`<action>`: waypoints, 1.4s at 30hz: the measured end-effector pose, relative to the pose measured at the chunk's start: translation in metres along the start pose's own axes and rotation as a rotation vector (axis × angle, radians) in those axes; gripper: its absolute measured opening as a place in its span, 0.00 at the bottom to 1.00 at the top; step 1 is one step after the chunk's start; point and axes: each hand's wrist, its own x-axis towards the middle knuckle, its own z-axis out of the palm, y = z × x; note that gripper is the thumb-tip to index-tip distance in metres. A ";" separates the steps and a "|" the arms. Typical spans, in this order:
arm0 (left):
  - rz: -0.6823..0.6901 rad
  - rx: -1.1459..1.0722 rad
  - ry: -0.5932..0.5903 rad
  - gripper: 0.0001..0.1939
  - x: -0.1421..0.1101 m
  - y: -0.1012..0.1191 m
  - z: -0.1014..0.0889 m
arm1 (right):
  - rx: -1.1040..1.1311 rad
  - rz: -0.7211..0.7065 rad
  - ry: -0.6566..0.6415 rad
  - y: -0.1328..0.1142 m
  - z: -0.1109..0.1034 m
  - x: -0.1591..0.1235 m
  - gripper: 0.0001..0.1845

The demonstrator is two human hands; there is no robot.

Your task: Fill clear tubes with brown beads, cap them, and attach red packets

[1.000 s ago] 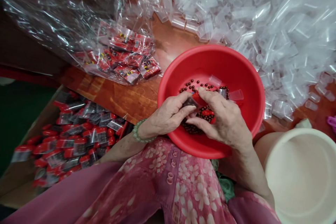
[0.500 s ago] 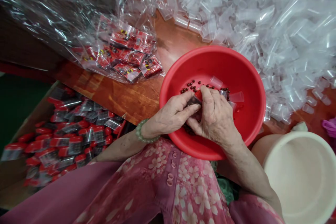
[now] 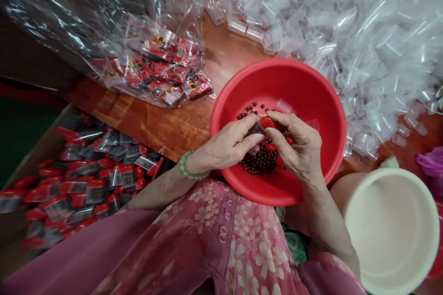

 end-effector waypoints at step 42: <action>-0.057 -0.126 0.038 0.07 0.003 -0.003 0.007 | -0.669 -0.441 -0.144 -0.003 0.017 0.001 0.42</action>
